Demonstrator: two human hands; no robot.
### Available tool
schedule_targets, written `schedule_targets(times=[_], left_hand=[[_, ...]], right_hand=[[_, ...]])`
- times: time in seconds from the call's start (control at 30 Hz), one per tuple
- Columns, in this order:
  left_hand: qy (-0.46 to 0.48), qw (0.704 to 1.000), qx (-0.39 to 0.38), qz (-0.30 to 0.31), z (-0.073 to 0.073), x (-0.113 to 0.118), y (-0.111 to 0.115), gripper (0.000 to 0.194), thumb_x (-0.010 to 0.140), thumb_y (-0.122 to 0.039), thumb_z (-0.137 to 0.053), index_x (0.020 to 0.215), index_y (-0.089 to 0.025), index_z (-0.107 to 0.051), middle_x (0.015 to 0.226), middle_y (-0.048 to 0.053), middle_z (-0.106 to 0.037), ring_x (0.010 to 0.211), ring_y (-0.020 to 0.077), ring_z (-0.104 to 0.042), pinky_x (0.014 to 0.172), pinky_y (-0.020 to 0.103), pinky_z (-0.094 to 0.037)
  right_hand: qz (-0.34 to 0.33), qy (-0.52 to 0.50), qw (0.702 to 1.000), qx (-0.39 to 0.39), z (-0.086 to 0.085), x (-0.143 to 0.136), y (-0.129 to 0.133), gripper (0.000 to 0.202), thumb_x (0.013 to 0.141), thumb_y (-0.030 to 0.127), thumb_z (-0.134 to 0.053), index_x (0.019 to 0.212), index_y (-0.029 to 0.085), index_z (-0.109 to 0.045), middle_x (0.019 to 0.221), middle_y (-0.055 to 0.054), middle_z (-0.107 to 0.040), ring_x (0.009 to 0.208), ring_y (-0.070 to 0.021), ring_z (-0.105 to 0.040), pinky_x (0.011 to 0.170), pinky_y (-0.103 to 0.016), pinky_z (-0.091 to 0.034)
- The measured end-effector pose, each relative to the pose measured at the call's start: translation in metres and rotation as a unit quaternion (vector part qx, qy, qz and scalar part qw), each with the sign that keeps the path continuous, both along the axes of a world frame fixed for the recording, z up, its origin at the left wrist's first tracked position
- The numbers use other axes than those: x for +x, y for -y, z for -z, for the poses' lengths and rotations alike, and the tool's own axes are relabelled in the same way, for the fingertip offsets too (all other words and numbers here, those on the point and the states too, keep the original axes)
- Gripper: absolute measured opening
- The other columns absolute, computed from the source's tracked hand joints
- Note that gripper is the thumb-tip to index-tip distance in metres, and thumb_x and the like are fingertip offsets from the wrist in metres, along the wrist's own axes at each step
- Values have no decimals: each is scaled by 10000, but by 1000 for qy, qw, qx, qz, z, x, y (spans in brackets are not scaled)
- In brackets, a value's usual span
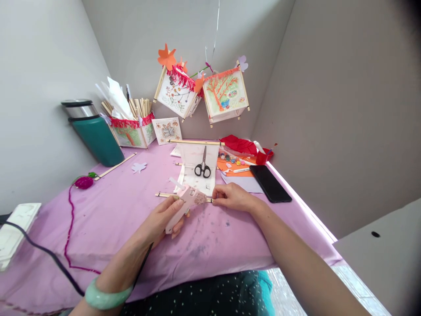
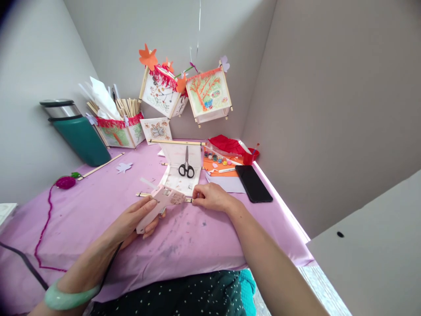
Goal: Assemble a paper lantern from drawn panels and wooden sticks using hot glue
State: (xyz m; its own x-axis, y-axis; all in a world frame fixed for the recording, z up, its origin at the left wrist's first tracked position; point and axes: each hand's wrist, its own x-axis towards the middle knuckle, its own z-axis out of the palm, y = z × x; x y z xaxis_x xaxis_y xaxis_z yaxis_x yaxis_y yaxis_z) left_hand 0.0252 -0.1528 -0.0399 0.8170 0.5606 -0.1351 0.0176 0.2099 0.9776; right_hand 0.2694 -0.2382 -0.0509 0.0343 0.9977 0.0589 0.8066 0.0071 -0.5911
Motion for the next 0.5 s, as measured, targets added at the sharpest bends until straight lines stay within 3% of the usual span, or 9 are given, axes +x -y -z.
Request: schedule_targets(times=[0.23, 0.5], left_hand=[[3, 1000, 2, -17, -3, -4, -2, 330, 827, -482, -561, 876, -167, -473, 715, 3, -596, 371, 45, -412, 347, 198, -314], [1, 1000, 2, -31, -2, -4, -3, 323, 818, -470, -569, 884, -166, -483, 771, 14, -601, 385, 41, -416, 337, 196, -316]], right_hand=[[-1, -4, 1000, -1, -1, -1, 0, 47, 770, 242, -640, 803, 209, -640, 634, 52, -620, 584, -89, -532, 582, -211, -347], [-4, -9, 1000, -5, 1, 0, 0, 62, 778, 256, -633, 814, 206, -641, 656, 40, -630, 606, -100, -545, 590, -220, -350]])
